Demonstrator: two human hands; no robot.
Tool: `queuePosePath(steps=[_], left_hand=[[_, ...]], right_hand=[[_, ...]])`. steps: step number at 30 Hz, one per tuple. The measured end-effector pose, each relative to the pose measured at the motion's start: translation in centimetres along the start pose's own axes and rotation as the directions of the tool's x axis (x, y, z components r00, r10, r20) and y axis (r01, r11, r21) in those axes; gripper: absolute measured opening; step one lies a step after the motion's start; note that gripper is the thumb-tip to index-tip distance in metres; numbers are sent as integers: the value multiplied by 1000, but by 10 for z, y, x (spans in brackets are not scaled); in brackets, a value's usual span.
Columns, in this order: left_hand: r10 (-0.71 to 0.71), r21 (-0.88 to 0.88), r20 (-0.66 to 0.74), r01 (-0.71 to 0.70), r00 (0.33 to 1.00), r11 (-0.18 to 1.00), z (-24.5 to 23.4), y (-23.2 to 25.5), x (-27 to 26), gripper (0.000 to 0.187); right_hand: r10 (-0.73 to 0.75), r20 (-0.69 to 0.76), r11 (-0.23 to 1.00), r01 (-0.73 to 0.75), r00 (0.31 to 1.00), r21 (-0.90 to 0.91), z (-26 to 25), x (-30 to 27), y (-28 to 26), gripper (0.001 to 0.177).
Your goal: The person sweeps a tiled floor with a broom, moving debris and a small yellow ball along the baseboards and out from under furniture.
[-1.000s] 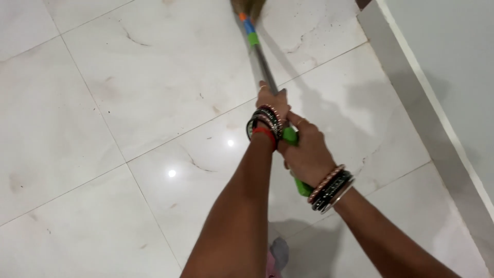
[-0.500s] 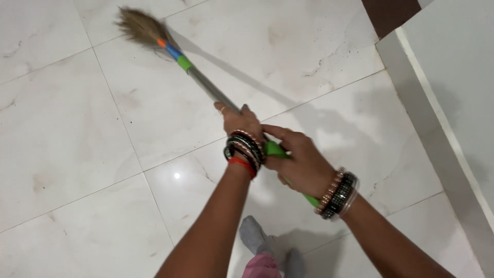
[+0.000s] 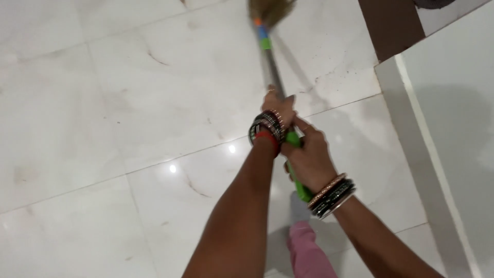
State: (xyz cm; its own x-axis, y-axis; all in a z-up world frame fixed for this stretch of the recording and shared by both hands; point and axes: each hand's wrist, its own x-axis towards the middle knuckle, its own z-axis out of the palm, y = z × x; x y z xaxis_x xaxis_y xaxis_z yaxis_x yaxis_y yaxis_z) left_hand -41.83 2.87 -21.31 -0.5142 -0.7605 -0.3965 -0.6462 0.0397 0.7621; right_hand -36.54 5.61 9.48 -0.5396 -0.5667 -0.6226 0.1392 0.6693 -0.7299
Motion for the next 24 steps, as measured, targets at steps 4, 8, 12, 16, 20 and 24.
queuePosePath(steps=[4,8,12,16,20,24], left_hand=[[-313,-339,24,303,949,891,-182,105,-42,86],[-501,-423,4,455,866,783,-177,137,-48,78],[-458,-710,-26,307,888,634,-170,176,-50,67],[-322,-487,97,327,942,810,-167,215,-33,76],[-144,-320,99,169,985,932,-133,193,23,75],[-279,-239,238,334,930,912,-127,167,52,79]], right_hand=[[-51,143,987,72,988,-144,-18,17,15,71],[-81,217,997,76,973,35,-52,14,9,70],[-170,139,983,157,976,94,-73,12,11,71],[-226,-8,955,223,974,194,-78,28,15,75],[-211,-100,960,225,972,165,-70,61,12,69],[-90,-87,971,107,992,212,-58,84,10,66]])
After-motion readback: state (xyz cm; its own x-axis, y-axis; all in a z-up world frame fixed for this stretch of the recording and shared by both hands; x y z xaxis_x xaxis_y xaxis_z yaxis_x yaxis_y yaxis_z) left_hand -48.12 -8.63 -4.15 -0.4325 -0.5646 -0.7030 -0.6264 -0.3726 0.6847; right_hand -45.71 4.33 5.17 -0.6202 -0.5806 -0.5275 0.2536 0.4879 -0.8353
